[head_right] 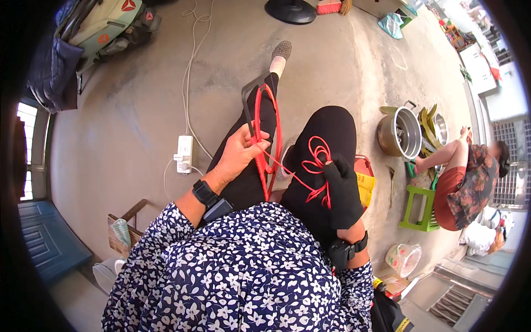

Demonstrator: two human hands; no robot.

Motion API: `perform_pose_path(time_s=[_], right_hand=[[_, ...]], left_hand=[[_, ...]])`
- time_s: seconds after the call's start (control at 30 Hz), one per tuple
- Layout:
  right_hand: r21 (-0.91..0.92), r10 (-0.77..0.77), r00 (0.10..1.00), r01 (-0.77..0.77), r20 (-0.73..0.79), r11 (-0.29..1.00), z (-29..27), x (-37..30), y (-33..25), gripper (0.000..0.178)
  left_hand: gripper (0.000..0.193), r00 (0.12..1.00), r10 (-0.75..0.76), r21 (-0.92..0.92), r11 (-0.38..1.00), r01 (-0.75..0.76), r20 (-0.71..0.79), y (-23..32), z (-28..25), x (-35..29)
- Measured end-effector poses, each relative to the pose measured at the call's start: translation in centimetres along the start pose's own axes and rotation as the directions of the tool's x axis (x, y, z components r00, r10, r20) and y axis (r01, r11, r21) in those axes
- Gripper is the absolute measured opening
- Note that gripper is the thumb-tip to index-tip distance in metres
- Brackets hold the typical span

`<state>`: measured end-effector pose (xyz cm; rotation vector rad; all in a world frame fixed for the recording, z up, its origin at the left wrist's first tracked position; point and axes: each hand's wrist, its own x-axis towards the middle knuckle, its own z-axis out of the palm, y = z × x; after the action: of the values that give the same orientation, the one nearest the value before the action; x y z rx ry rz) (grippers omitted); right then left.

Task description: The recorder is wrapping a red plastic cord around the metal frame of a stool or chair seat to repair or create the webbing.

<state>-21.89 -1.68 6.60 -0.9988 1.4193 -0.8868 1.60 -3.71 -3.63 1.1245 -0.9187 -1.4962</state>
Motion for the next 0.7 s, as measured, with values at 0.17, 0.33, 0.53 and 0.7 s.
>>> perform_pose_path(time_s=[0.17,0.33,0.53,0.7], right_hand=[[0.103,-0.039,0.998,0.044,-0.050,0.994,0.6,-2.8,-1.4,0.020],[0.110,-0.146,0.979,0.130,0.143,0.985,-0.6,-3.7,0.0,0.025],[-0.409,-0.421,0.905,0.406,0.057,0.817,-1.6,-1.9,1.6,0.039],[0.050,-0.191,0.978,0.196,-0.088,0.979,-1.9,-2.3,-1.0,0.029]], left_hand=[[0.047,0.999,0.045,0.011,0.999,-0.046,0.024,-0.3,0.6,0.0],[0.057,0.998,0.049,0.008,0.999,-0.049,0.029,-0.3,1.0,-0.2],[0.066,0.992,0.010,-0.032,0.999,-0.006,0.130,0.6,1.5,-0.9],[0.056,0.998,-0.027,-0.050,0.998,0.030,0.055,1.6,0.5,-2.5]])
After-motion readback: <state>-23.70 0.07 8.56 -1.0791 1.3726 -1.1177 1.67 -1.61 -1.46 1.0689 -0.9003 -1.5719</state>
